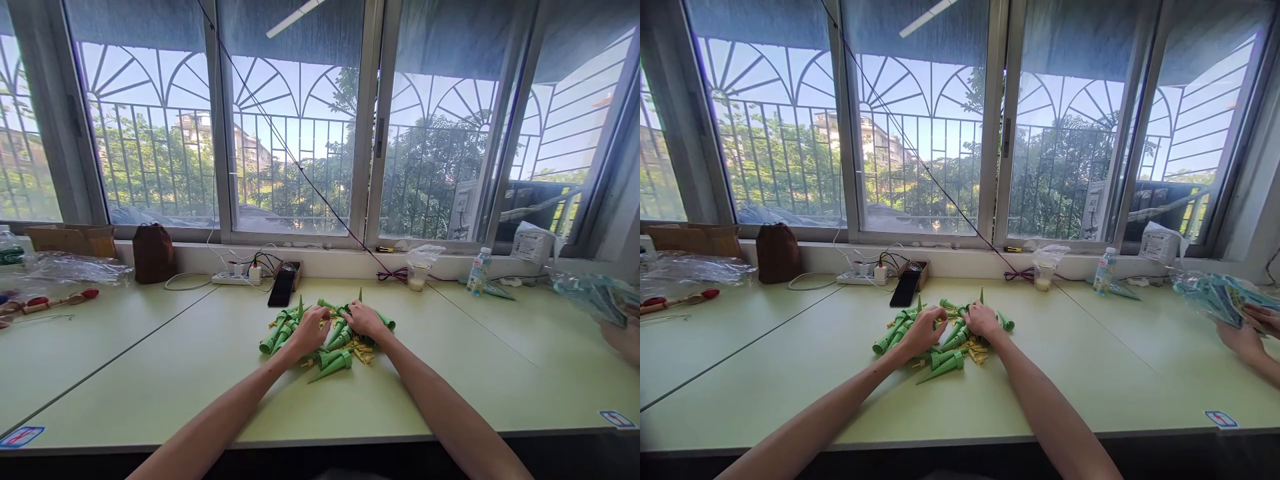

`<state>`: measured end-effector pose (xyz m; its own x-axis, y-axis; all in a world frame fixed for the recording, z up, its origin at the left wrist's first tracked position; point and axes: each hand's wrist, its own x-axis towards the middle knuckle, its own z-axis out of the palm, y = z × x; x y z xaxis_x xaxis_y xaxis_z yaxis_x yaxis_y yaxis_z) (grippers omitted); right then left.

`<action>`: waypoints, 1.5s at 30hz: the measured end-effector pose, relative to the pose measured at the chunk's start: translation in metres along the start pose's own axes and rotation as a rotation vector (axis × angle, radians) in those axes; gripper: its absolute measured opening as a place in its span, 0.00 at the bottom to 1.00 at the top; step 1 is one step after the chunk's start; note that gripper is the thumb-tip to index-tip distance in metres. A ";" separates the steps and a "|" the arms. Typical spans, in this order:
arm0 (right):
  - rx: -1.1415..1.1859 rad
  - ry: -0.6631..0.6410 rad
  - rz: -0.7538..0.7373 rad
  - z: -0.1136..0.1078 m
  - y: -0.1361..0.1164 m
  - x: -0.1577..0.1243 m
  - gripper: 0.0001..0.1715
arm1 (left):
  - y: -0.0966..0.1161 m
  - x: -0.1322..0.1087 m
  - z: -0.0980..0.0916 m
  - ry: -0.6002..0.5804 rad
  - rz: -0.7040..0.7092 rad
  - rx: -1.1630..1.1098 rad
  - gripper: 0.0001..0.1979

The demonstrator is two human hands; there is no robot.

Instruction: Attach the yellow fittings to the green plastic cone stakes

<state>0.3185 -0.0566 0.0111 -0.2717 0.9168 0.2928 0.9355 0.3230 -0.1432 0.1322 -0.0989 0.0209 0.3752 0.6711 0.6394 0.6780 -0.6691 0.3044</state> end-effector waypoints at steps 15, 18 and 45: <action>0.113 0.156 -0.040 0.003 0.006 0.001 0.17 | -0.001 0.000 0.000 0.013 0.013 0.006 0.05; 0.128 0.173 -0.034 0.002 0.005 0.000 0.18 | 0.000 0.000 0.000 0.012 0.015 0.006 0.05; 0.357 0.463 -0.275 -0.008 -0.022 -0.009 0.16 | 0.004 0.000 -0.002 -0.017 -0.021 -0.037 0.05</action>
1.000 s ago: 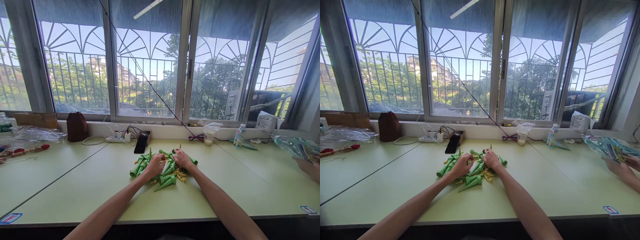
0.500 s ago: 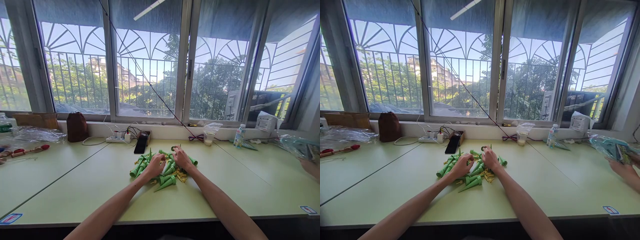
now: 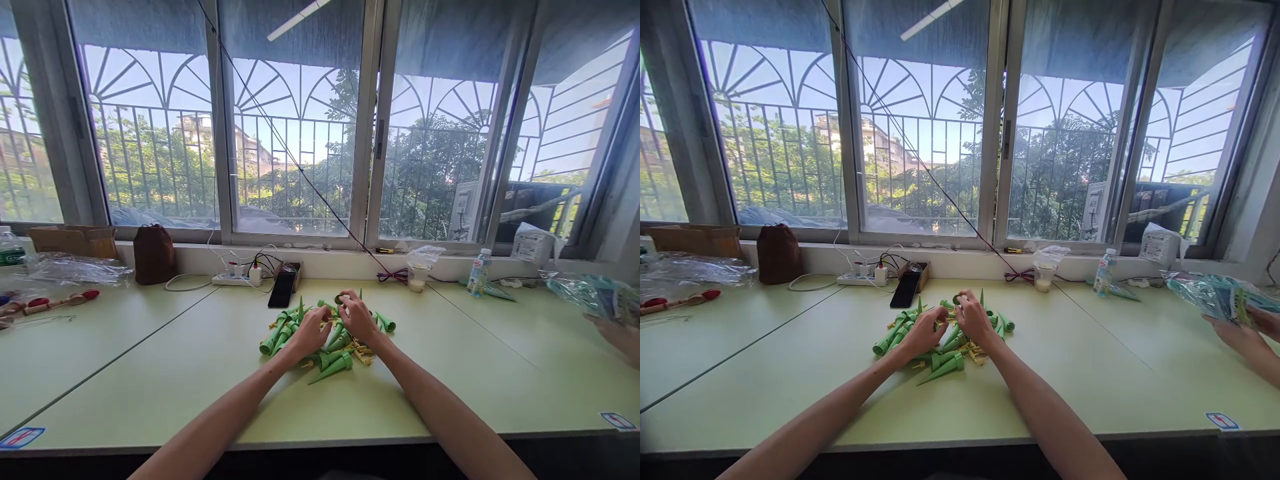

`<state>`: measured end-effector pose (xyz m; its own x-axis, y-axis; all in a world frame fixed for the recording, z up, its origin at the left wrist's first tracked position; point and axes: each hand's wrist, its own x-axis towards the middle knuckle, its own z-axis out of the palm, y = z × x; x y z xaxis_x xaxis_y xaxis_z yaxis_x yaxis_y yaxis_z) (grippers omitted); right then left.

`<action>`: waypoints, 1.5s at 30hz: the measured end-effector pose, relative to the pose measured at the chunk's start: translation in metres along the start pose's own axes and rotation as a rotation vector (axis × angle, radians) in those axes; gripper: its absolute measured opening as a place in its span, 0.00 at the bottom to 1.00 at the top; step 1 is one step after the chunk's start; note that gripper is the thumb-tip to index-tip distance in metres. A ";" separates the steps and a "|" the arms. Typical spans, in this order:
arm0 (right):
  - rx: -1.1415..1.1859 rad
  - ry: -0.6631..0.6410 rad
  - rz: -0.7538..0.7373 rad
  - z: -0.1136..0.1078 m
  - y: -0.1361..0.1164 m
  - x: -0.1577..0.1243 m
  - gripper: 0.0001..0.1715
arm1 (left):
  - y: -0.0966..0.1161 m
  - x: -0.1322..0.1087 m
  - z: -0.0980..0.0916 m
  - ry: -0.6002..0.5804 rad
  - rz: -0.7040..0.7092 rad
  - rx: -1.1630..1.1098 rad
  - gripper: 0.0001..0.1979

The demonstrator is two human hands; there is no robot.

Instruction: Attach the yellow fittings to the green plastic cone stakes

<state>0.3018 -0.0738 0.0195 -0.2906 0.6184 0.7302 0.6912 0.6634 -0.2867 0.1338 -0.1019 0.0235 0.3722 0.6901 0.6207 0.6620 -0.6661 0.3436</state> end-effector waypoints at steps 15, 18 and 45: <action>0.151 0.045 -0.097 0.002 -0.008 -0.001 0.13 | -0.002 -0.001 0.002 -0.015 -0.023 -0.080 0.11; 0.157 0.056 -0.098 0.002 -0.009 -0.001 0.13 | -0.002 -0.001 0.002 -0.017 -0.021 -0.092 0.10; 0.182 0.047 -0.083 0.004 -0.009 -0.004 0.14 | -0.005 0.003 0.002 0.040 -0.116 -0.258 0.17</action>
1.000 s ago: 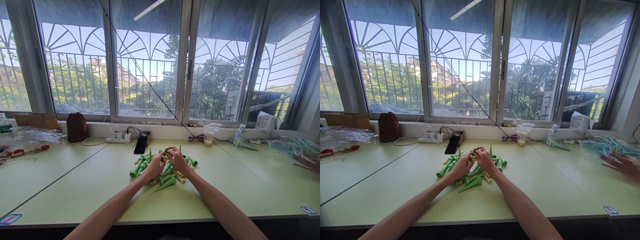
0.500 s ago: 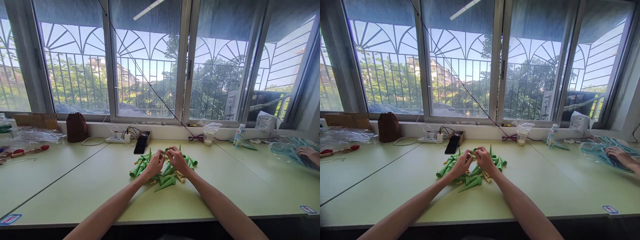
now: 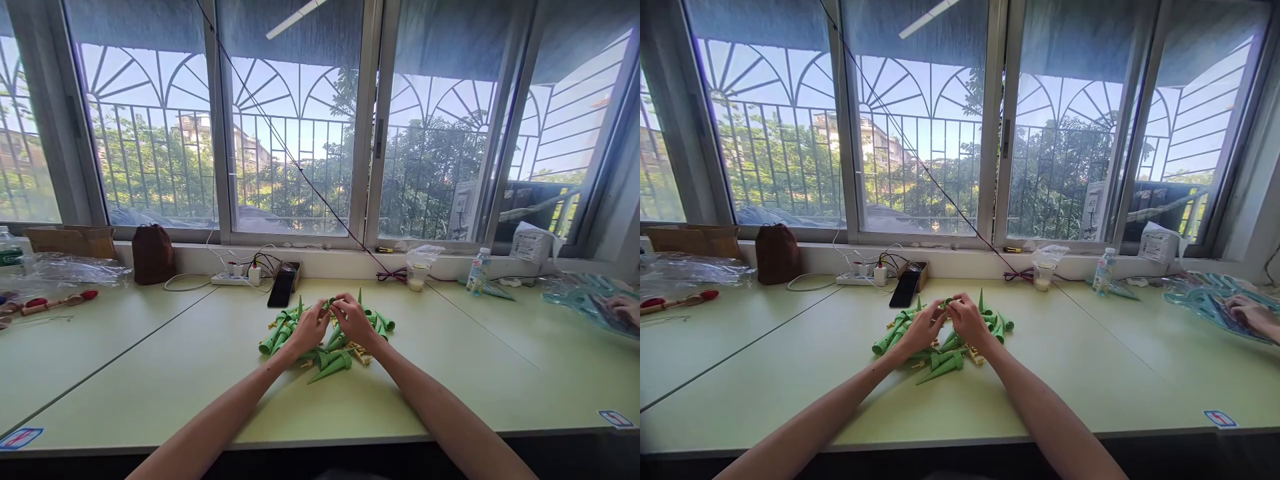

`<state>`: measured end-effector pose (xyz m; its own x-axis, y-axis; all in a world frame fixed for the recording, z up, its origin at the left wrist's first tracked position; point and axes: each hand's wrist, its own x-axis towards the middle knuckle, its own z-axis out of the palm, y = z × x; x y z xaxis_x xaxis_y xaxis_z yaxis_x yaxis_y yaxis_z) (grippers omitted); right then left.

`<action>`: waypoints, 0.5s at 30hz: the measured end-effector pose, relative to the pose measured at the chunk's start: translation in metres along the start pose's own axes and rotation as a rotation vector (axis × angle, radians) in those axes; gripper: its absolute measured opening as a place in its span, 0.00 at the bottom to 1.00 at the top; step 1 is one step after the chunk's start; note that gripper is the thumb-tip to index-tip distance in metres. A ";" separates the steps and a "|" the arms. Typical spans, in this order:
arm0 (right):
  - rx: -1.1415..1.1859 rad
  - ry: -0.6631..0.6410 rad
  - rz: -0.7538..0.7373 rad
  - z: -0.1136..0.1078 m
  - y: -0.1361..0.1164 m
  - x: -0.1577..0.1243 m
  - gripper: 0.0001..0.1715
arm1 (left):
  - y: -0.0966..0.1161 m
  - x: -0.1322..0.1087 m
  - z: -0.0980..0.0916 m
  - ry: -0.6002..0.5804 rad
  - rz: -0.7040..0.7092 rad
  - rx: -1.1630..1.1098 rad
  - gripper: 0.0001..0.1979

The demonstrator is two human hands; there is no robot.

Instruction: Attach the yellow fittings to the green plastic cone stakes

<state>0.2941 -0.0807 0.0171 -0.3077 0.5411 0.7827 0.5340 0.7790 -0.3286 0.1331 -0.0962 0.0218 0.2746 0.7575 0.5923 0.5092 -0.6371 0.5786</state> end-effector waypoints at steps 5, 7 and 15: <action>0.004 0.024 -0.017 0.000 -0.001 0.000 0.12 | -0.009 0.005 0.004 -0.022 -0.160 -0.335 0.18; 0.015 0.043 -0.042 0.000 -0.002 0.000 0.12 | -0.010 0.007 0.005 -0.034 -0.226 -0.476 0.20; -0.047 0.076 -0.078 -0.006 -0.010 0.000 0.09 | -0.005 0.009 0.001 0.033 -0.218 -0.648 0.24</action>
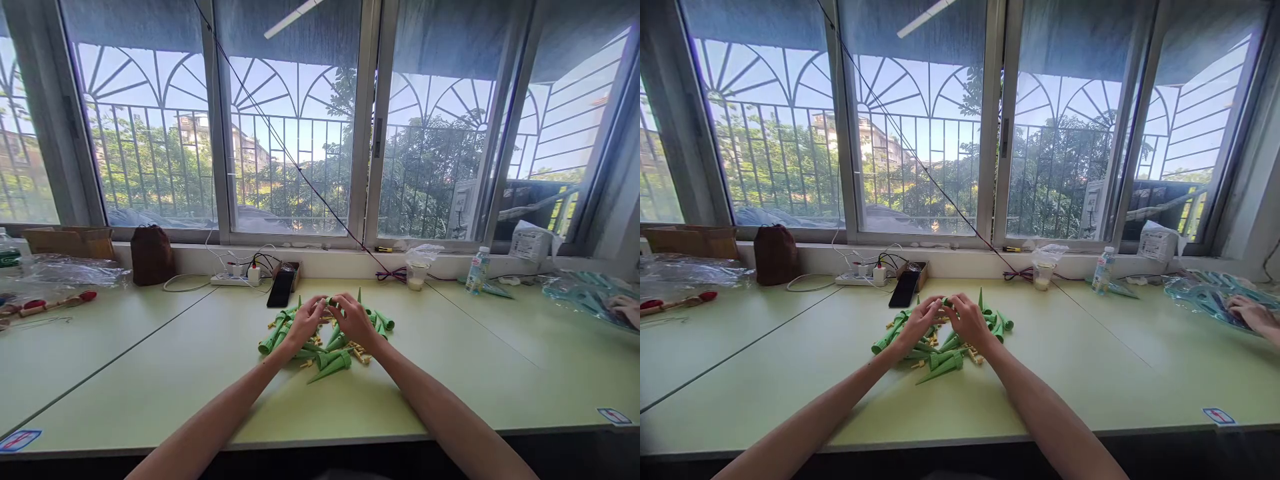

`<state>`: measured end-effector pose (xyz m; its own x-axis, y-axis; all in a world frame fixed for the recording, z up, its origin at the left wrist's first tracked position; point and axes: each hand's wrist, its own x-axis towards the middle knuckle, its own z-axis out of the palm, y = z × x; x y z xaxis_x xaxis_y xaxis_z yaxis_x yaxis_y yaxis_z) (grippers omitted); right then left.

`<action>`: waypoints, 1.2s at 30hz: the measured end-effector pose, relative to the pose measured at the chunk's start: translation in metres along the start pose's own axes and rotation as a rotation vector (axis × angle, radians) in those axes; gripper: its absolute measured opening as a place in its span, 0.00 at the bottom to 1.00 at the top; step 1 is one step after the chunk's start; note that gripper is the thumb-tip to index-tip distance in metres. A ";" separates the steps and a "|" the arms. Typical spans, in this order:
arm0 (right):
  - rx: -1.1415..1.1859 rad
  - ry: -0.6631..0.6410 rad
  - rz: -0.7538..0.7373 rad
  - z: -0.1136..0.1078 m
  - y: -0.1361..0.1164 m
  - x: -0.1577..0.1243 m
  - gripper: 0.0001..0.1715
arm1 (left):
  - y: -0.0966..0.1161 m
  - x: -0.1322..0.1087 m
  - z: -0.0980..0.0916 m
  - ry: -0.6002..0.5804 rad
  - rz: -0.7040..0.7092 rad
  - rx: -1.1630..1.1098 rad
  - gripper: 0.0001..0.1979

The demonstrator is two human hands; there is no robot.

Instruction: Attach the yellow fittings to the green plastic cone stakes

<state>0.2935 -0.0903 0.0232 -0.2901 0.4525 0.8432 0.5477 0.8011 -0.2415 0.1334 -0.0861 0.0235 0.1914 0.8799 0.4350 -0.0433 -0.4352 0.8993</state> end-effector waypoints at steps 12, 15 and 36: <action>0.127 0.029 0.120 0.006 0.002 -0.002 0.15 | 0.002 -0.001 -0.002 0.099 0.186 0.187 0.20; 0.128 0.006 0.117 0.006 0.002 -0.003 0.14 | 0.002 -0.001 -0.003 0.103 0.192 0.211 0.19; 0.224 -0.182 0.095 0.003 -0.002 -0.004 0.12 | 0.009 -0.003 -0.002 0.125 0.245 0.318 0.17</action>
<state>0.2914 -0.0924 0.0192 -0.3925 0.5760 0.7171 0.3983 0.8092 -0.4319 0.1303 -0.0927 0.0305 0.0914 0.7512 0.6537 0.2363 -0.6541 0.7186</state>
